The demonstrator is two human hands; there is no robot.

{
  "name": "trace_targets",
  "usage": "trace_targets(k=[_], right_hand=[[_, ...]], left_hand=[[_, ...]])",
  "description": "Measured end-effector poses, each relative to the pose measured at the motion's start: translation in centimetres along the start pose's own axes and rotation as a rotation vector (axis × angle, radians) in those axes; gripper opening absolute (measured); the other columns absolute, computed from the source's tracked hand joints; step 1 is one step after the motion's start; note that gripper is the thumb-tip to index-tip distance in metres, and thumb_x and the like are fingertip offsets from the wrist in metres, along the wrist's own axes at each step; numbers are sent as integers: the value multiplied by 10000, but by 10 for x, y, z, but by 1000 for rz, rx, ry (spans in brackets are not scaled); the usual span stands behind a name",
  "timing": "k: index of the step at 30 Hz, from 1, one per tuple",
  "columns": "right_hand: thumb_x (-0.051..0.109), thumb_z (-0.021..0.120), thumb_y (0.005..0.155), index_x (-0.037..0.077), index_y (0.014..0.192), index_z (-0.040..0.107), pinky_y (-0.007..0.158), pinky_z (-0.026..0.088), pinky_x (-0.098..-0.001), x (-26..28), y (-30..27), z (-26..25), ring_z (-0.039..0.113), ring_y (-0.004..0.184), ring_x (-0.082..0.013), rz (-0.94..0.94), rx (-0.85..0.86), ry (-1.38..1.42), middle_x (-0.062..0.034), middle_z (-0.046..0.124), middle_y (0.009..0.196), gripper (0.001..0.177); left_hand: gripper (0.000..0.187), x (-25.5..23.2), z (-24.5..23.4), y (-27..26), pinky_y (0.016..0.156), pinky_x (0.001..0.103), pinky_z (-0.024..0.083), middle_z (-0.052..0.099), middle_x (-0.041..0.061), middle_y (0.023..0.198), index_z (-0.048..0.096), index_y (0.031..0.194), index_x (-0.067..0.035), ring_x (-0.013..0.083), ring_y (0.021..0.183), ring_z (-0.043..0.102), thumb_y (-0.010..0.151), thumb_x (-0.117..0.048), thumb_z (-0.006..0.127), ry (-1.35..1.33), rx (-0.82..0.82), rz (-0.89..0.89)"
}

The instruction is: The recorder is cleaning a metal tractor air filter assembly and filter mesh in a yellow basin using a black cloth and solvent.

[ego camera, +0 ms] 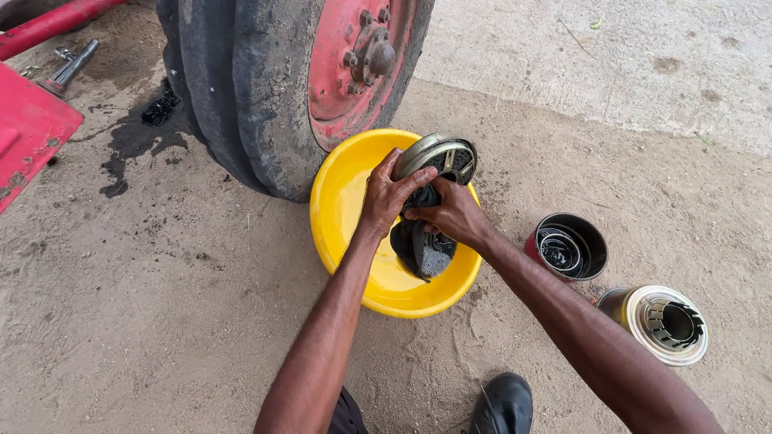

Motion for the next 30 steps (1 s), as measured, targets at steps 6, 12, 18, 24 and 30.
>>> trace_targets(k=[6,12,18,24,30], right_hand=[[233,885,783,22,995,654,550,537,-316,-9,1,4,663,613,-128,-75,-113,23,-59,732,784,377],[199,891,800,43,968,655,519,474,-277,-34,1,15,593,621,-91,-60,-131,148,-35,681,767,330],[95,804,832,104,1063,708,386,384,-219,-25,-11,13,501,473,-40,26,-194,472,35,659,699,250],[19,776,862,55,1045,691,333,345,-202,-33,-9,12,421,380,-28,64,-184,840,24,606,630,205],[-26,755,857,60,945,627,331,352,-174,-61,1,9,398,372,-5,144,-25,1090,51,562,607,177]], left_hand=[[335,0,4,-1,815,287,552,714,35,999,668,1093,-30,109,903,666,878,-241,814,-125,-95,42],[284,13,9,-3,804,287,543,716,43,983,692,1073,-19,113,889,651,893,-207,806,-125,-188,42],[262,17,16,0,807,284,553,737,55,976,690,1039,-15,110,886,660,902,-210,798,-107,-245,89],[303,17,17,4,761,296,541,725,62,916,675,979,-6,119,823,635,894,-262,815,-56,-382,70],[366,31,14,4,755,330,539,727,66,878,666,947,-10,130,802,637,871,-332,822,104,-415,-10]])
Point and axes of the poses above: each hand's wrist, its own y-axis towards the middle knuckle, its own z-axis out of the palm, x = y × z, the point moved 2 cm from there along y, towards the middle knuckle
